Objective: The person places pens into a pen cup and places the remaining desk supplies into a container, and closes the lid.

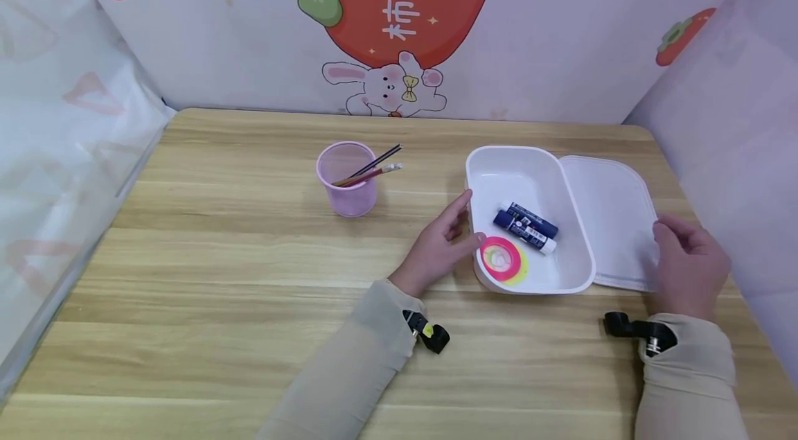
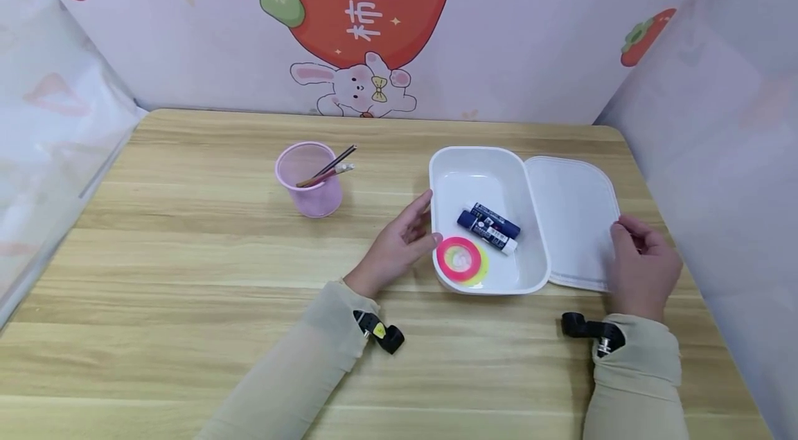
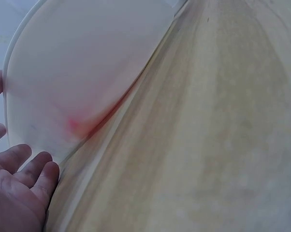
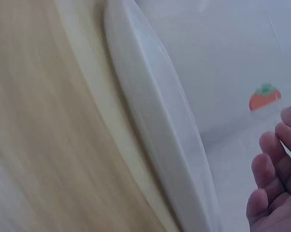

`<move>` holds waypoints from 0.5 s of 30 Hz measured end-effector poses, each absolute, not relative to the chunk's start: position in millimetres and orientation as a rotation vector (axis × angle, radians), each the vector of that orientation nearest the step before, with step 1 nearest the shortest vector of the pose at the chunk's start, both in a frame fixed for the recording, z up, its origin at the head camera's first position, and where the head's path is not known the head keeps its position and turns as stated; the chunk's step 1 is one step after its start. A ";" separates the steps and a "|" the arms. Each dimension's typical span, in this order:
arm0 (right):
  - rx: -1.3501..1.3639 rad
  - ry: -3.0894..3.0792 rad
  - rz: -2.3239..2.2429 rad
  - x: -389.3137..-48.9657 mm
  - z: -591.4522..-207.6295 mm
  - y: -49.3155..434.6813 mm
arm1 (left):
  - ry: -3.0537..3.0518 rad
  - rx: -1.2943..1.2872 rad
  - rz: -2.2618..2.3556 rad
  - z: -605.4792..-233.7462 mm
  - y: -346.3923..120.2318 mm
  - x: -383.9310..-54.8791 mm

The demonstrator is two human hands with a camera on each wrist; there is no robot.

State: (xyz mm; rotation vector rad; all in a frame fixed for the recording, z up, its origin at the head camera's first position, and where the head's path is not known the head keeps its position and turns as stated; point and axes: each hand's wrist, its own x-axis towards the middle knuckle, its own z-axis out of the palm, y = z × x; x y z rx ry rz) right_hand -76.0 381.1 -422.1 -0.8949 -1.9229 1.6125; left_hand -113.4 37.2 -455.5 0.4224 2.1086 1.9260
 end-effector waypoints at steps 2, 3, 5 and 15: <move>-0.960 -1.825 1.676 -74.5 -422.2 389.1 | 2.114 0.415 1.919 -455.2 36.9 -113.2; -0.991 -1.788 1.692 -73.9 -422.2 392.3 | 2.117 0.411 1.914 -455.1 36.9 -113.0; -1.041 -1.707 1.728 -73.2 -422.5 397.1 | 2.119 0.404 1.908 -454.9 36.6 -112.9; -1.202 -1.778 1.600 -64.8 -426.6 410.7 | 2.109 0.395 1.907 -453.6 35.5 -113.4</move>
